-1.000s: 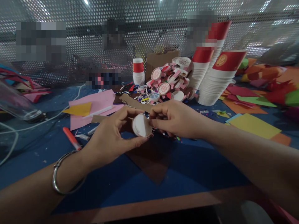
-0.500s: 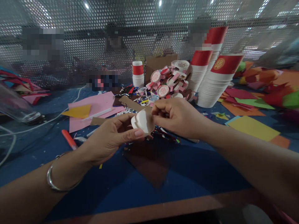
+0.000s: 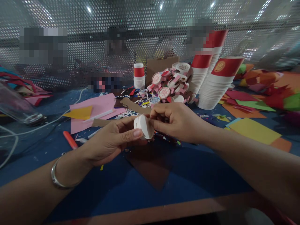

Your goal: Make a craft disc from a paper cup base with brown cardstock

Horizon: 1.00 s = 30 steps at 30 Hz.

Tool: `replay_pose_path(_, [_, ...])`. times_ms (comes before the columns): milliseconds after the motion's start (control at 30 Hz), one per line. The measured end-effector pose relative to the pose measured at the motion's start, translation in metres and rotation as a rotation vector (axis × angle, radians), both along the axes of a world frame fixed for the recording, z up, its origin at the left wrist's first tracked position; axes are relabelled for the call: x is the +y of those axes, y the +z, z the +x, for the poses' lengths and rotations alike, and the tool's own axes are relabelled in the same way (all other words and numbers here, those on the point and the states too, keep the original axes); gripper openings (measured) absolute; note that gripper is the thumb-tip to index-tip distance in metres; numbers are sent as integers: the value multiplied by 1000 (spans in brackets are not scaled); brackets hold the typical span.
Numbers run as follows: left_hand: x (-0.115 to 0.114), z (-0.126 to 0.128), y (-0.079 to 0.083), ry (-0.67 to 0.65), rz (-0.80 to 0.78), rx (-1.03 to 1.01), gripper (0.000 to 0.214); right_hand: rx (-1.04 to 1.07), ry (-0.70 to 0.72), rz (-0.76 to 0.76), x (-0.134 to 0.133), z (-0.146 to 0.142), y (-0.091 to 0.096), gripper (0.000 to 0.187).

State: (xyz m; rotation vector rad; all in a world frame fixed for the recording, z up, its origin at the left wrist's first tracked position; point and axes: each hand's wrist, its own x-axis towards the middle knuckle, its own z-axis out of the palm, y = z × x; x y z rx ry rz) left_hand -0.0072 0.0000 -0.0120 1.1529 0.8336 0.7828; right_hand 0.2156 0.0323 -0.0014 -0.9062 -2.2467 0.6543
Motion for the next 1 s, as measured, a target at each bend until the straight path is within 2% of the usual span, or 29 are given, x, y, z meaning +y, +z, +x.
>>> replay_pose_path(167, [-1,0,4,5,21,10,37,6,-2,4,0,2,1,9])
replay_pose_path(300, [0,0,8,35,54,-6,37,21,-70,86,4,3,1,9])
replay_pose_path(433, [5,0,8,176,170,-40,30,-43,-122,79,9,4,2,9])
replay_pose_path(533, [10,-2,9,293,239,-39,38,-231,-53,-22,8,3,5,9])
replay_pose_path(633, [13,-9,12,285,204,105,45,-438,80,-85,3,1,8,15])
replay_pose_path(733, [16,-19,13,104,222,370,40,-539,158,-112,-1,0,10,15])
replay_pose_path(800, [17,-24,12,-4,347,559,35,-571,164,-126,-2,0,10,11])
replay_pose_path(867, [18,-27,10,-43,480,700,31,-590,148,-118,-2,1,10,12])
replay_pose_path(1000, [19,-29,11,46,669,861,25,-560,72,-67,1,3,10,22])
